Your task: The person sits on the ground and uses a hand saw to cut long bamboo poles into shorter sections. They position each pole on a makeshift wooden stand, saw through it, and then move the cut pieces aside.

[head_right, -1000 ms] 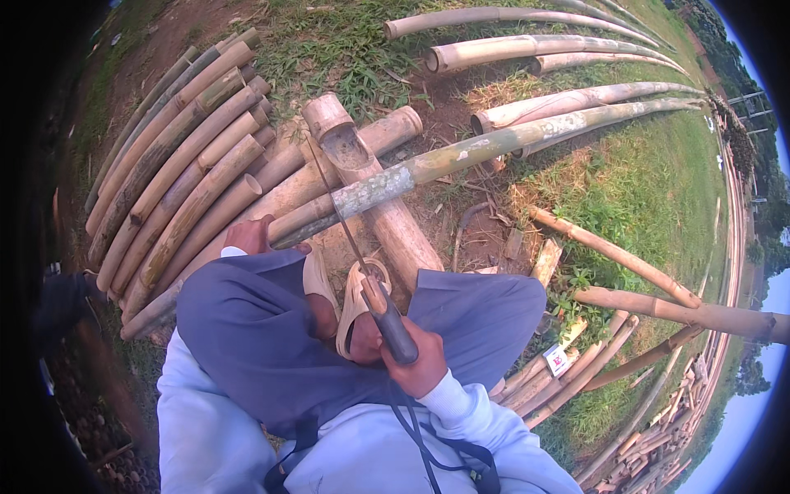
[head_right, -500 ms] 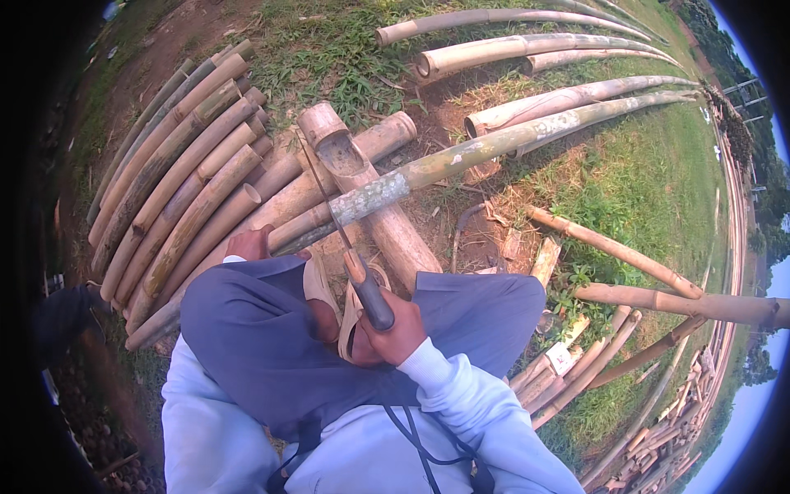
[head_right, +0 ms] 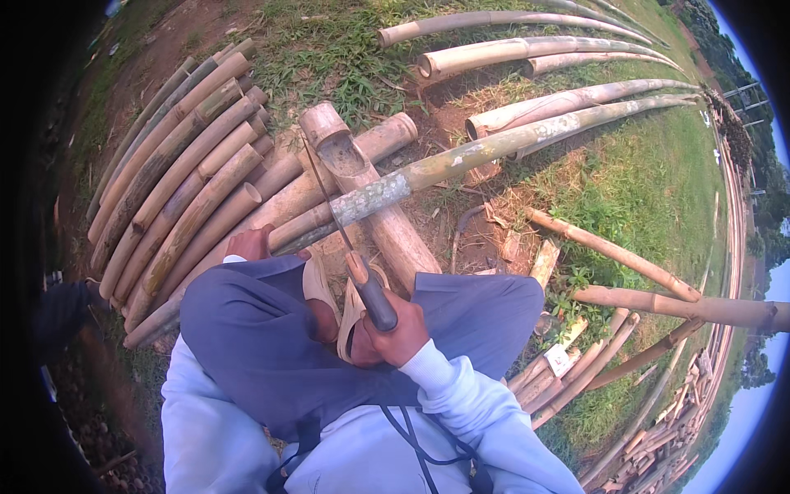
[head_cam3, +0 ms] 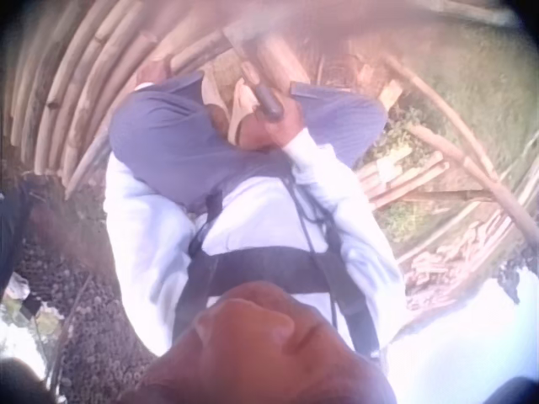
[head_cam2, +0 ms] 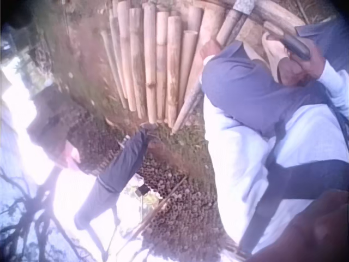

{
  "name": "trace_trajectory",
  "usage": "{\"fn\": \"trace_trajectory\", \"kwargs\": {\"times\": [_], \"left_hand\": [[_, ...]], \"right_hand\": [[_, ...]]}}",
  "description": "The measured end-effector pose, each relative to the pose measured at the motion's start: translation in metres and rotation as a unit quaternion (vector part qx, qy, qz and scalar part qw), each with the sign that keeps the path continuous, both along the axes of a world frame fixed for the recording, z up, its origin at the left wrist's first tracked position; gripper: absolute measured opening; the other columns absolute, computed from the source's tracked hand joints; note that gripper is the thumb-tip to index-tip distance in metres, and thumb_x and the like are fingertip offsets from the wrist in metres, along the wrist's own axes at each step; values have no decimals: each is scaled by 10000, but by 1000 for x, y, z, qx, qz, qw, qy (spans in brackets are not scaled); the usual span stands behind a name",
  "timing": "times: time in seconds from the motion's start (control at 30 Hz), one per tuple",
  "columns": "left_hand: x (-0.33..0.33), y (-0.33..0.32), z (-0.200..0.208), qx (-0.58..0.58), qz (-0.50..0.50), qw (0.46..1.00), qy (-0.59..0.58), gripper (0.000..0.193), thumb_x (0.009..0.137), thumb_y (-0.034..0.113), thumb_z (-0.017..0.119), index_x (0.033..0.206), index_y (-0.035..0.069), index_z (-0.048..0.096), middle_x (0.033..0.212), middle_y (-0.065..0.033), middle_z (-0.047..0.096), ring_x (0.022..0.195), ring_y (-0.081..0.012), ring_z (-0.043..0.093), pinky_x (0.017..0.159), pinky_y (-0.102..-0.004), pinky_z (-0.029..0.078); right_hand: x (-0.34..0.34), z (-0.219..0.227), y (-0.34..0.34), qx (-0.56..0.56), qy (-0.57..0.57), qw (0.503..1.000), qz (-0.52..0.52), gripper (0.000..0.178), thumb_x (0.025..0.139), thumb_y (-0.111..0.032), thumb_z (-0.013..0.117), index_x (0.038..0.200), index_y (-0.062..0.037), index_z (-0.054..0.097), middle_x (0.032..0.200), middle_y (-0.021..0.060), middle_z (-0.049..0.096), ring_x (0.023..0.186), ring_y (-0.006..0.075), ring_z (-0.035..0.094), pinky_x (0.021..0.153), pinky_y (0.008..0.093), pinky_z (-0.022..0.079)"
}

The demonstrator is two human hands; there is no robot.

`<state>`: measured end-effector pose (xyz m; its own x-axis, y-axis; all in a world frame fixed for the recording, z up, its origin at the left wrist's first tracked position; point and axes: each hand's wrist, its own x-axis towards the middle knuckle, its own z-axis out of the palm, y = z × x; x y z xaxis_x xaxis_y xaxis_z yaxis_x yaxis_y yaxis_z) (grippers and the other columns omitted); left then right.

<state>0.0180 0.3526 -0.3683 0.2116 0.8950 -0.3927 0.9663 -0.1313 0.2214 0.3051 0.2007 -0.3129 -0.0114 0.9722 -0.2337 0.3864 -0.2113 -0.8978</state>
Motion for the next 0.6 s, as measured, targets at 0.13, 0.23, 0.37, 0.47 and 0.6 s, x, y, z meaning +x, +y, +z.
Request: {"fn": "trace_trajectory", "kwargs": {"times": [0.13,0.23,0.37,0.47,0.6], "left_hand": [[-12,-3,-14,-6,7,1000,-1,897,686,799,726,1105,7,694,815,-228,724,860,-416,729,782,-512,554],[-8,0,-14,-2,-5,1000,-1,897,686,799,726,1111,10,692,815,-226,724,858,-416,729,780,-515,553],[4,3,-17,26,-23,999,-14,889,694,799,721,1103,10,687,813,-226,723,857,-419,729,785,-518,554],[4,7,-3,-27,-9,999,21,1036,674,848,694,1290,16,664,866,-252,729,909,-416,730,848,-507,553],[-15,-4,-22,-8,2,1000,21,867,702,797,720,1075,16,685,817,-214,727,884,-415,732,795,-518,555]], "right_hand": [[34,74,-82,-65,-8,998,4,296,867,16,680,1161,-15,697,773,106,678,710,106,650,685,279,525],[25,41,-57,-51,26,998,4,304,870,9,684,1174,-10,697,777,109,685,698,107,651,671,272,515],[-11,-45,41,49,-4,998,-28,218,844,-75,723,1046,4,704,809,168,690,731,218,678,718,356,539],[-8,-27,28,18,-7,1000,-21,230,843,-90,720,1051,-3,676,820,221,671,768,388,668,706,400,536],[28,45,-63,-65,2,998,20,358,852,-17,725,1207,-43,689,858,165,725,804,310,766,716,341,560]]}}
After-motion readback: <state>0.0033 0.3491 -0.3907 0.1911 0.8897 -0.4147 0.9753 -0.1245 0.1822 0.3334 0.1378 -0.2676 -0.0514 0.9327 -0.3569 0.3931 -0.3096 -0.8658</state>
